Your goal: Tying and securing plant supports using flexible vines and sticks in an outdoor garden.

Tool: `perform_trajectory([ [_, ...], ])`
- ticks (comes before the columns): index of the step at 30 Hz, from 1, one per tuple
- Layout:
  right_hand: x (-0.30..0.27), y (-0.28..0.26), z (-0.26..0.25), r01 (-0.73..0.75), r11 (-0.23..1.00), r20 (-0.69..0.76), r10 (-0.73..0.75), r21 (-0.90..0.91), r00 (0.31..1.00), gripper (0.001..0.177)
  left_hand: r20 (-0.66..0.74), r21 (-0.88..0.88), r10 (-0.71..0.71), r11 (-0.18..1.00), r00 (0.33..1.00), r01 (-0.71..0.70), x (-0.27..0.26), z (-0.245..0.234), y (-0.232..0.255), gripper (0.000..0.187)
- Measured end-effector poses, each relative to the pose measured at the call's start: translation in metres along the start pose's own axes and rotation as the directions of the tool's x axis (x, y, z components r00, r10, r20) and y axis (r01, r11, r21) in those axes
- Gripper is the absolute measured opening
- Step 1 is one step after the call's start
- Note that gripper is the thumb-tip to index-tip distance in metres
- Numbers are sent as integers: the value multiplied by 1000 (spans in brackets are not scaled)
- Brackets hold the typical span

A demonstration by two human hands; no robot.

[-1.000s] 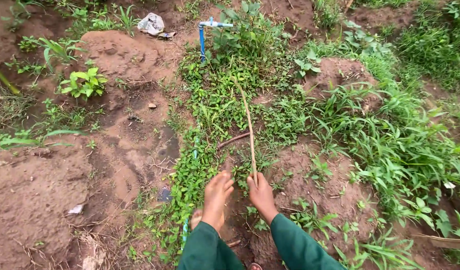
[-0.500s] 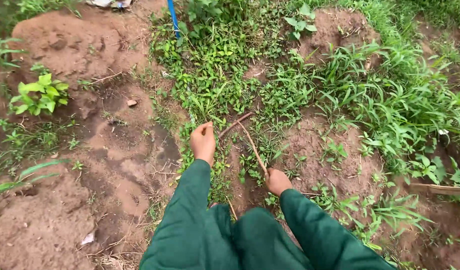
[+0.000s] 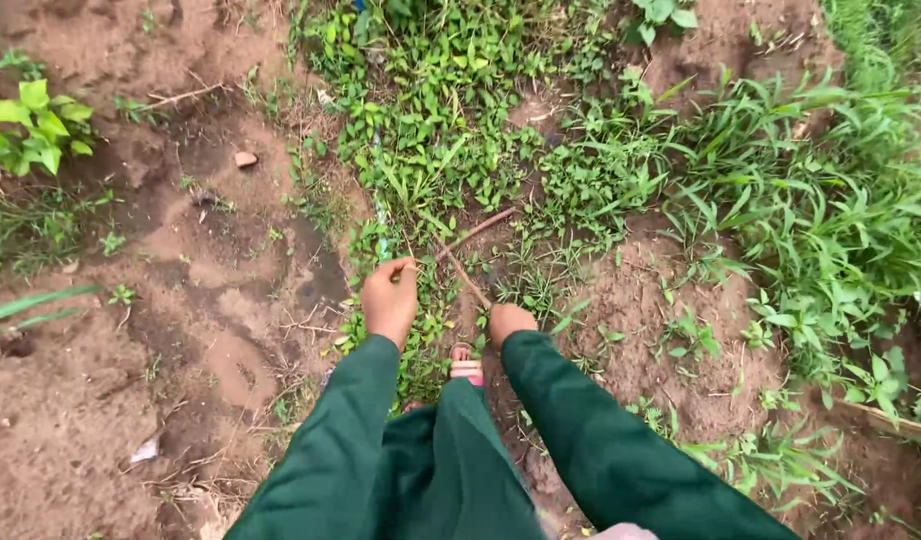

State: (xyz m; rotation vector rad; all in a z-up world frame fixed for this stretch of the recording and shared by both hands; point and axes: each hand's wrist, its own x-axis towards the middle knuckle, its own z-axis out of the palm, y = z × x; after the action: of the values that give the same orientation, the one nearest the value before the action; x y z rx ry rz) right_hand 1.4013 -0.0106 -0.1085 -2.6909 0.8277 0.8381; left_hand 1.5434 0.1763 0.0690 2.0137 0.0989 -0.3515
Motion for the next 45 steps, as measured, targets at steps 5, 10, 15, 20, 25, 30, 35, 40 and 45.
perform_trajectory([
  [5, 51, 11, -17, 121, 991, 47, -119, -53, 992, 25, 76, 16, -19, 1000, 997, 18, 32, 21, 18, 26],
  [10, 41, 37, -75, 144, 970, 96, -127, -195, 987, 27, 91, -17, 17, 1000, 996, -15, 36, 41, 16, 27],
  [15, 28, 37, -148, 161, 948, 145, -124, -275, 982, 29, 75, -15, 117, 993, 990, -116, 40, 67, 11, 25],
  [20, 12, 28, -177, 82, 987, 51, -76, -139, 996, 30, 110, -58, 117, 992, 987, -111, 38, 70, 54, 24],
  [25, 53, 31, -112, 136, 955, -10, -143, -263, 990, 25, 120, -58, 93, 995, 988, -87, 38, 60, 71, 24],
  [30, 72, 60, -72, 169, 932, 23, -170, -320, 985, 26, 138, -74, 88, 994, 987, -78, 42, 52, 67, 25],
  [35, 54, 94, -113, 99, 831, 115, -42, -547, 992, 27, 149, -47, 40, 998, 988, -33, 42, 64, 63, 25],
  [40, 52, 120, -183, 56, 940, -64, -82, -336, 995, 27, 112, -57, 146, 988, 983, -140, 62, 93, 96, 26],
  [45, 14, 121, -309, 52, 978, -136, -81, -200, 987, 22, 38, -87, 367, 928, 929, -363, 94, 110, 180, 26],
])
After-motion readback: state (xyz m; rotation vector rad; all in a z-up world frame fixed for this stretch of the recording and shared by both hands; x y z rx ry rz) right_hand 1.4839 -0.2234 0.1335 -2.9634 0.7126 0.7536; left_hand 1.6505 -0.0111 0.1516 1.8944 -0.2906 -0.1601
